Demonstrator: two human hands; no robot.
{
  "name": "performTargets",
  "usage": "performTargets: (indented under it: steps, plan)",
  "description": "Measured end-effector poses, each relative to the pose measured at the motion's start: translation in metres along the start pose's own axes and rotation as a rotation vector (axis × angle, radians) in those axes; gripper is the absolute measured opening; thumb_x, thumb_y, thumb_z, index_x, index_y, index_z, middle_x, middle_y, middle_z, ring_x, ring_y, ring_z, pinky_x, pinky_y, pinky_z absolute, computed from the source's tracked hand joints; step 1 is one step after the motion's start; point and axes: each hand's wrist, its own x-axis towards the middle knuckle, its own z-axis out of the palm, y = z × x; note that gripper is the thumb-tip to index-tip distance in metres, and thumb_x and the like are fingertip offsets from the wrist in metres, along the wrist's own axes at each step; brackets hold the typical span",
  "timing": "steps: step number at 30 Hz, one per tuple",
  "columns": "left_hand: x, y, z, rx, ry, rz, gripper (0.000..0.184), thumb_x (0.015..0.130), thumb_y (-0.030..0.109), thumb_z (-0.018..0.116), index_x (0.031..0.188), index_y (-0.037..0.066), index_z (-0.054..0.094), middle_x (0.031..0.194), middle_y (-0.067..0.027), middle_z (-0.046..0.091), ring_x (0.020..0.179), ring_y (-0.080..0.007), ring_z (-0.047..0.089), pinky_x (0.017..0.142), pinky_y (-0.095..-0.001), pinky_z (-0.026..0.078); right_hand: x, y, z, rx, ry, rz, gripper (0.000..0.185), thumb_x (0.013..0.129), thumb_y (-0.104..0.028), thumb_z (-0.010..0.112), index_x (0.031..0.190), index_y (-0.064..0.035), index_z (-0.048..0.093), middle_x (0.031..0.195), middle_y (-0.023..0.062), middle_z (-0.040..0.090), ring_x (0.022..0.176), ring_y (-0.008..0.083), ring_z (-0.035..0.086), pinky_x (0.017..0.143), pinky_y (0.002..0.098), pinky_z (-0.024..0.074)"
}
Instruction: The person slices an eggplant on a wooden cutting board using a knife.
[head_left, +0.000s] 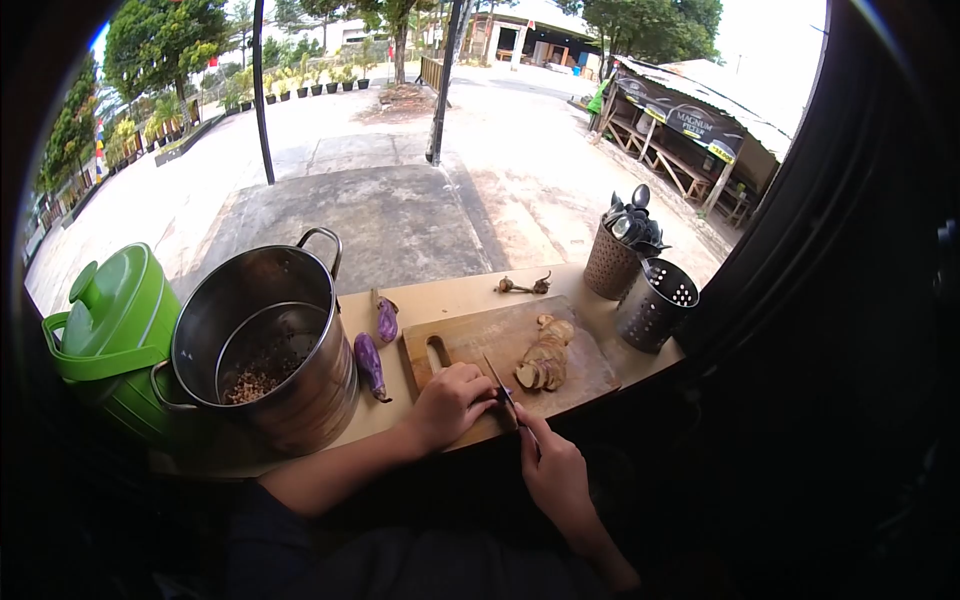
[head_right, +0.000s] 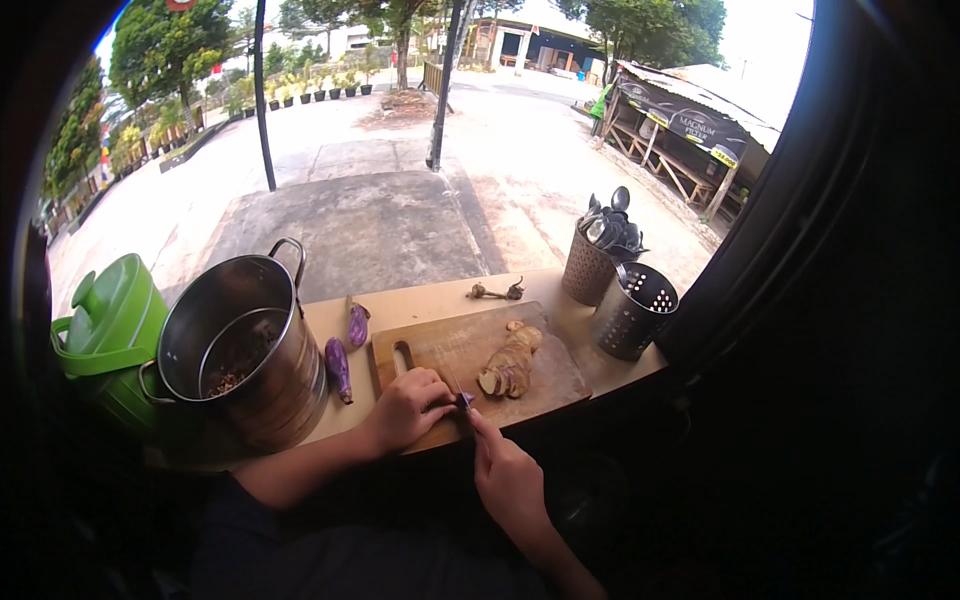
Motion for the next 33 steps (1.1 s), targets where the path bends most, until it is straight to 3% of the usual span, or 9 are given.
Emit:
performTargets:
  steps: [7, 13, 16, 20, 22, 29, 33]
  plan:
    - [0.0, 0.0, 0.001, 0.0, -0.013, 0.001, 0.015, 0.078, 0.007, 0.074, 0.087, 0.004, 0.063, 0.087, -0.0106, 0.06, 0.087, -0.0303, 0.059, 0.079, -0.0398, 0.049, 0.016, -0.002, 0.007, 0.019, 0.016, -0.029, 0.028, 0.097, -0.012, 0.055, 0.125, -0.0141, 0.063, 0.085, 0.023, 0.065, 0.079, 0.041, 0.065, 0.063, 0.0459, 0.0501]
    - [0.0, 0.003, 0.001, -0.013, 0.015, -0.007, 0.017, 0.08, 0.008, 0.074, 0.095, 0.004, 0.068, 0.086, -0.0109, 0.059, 0.086, -0.0297, 0.058, 0.078, -0.0392, 0.048, 0.016, 0.006, -0.005, 0.121, 0.011, 0.044, 0.03, 0.098, -0.013, 0.056, 0.128, -0.0141, 0.061, 0.07, 0.0229, 0.058, 0.06, 0.0367, 0.061, 0.056, 0.038, 0.0453]
    - [-0.002, 0.002, 0.003, -0.027, -0.004, 0.0, 0.02, 0.081, 0.009, 0.074, 0.1, 0.005, 0.071, 0.085, -0.0102, 0.058, 0.084, -0.0287, 0.057, 0.076, -0.0388, 0.048, 0.013, 0.005, -0.01, 0.109, 0.013, 0.052, 0.03, 0.099, -0.013, 0.056, 0.128, -0.0142, 0.061, 0.07, 0.0225, 0.058, 0.059, 0.0365, 0.06, 0.057, 0.038, 0.046]
    - [-0.002, 0.003, 0.004, -0.005, -0.001, 0.017, 0.021, 0.081, 0.009, 0.073, 0.102, 0.005, 0.071, 0.084, -0.0103, 0.056, 0.083, -0.0281, 0.056, 0.075, -0.0385, 0.047, 0.008, 0.009, -0.006, 0.093, -0.017, 0.061, 0.029, 0.098, -0.013, 0.056, 0.127, -0.0137, 0.061, 0.074, 0.0235, 0.06, 0.065, 0.0383, 0.064, 0.058, 0.0393, 0.0474]
    - [-0.001, 0.003, 0.004, -0.003, 0.006, 0.024, 0.021, 0.081, 0.009, 0.073, 0.101, 0.005, 0.071, 0.084, -0.0105, 0.056, 0.082, -0.0281, 0.056, 0.075, -0.0386, 0.047, 0.007, 0.011, -0.003, 0.047, 0.003, 0.045, 0.03, 0.098, -0.016, 0.055, 0.127, -0.0169, 0.061, 0.082, 0.0208, 0.066, 0.077, 0.0383, 0.067, 0.064, 0.047, 0.0502]
    - [0.001, 0.002, 0.005, 0.068, -0.017, 0.1, 0.019, 0.081, 0.008, 0.072, 0.099, 0.001, 0.069, 0.085, -0.0115, 0.055, 0.083, -0.0291, 0.055, 0.076, -0.0391, 0.047, 0.019, 0.006, 0.004, 0.041, 0.011, 0.019, 0.029, 0.098, -0.015, 0.056, 0.127, -0.0153, 0.062, 0.082, 0.0235, 0.065, 0.078, 0.0412, 0.066, 0.063, 0.044, 0.0501]
    - [0.001, 0.003, 0.004, 0.112, -0.015, 0.091, 0.018, 0.082, 0.009, 0.071, 0.099, 0.002, 0.068, 0.085, -0.0112, 0.055, 0.084, -0.0289, 0.055, 0.077, -0.0389, 0.047, 0.029, 0.007, 0.012, -0.034, -0.005, 0.02, 0.03, 0.098, -0.017, 0.054, 0.127, -0.0166, 0.061, 0.082, 0.0215, 0.066, 0.076, 0.0407, 0.066, 0.063, 0.0477, 0.0511]
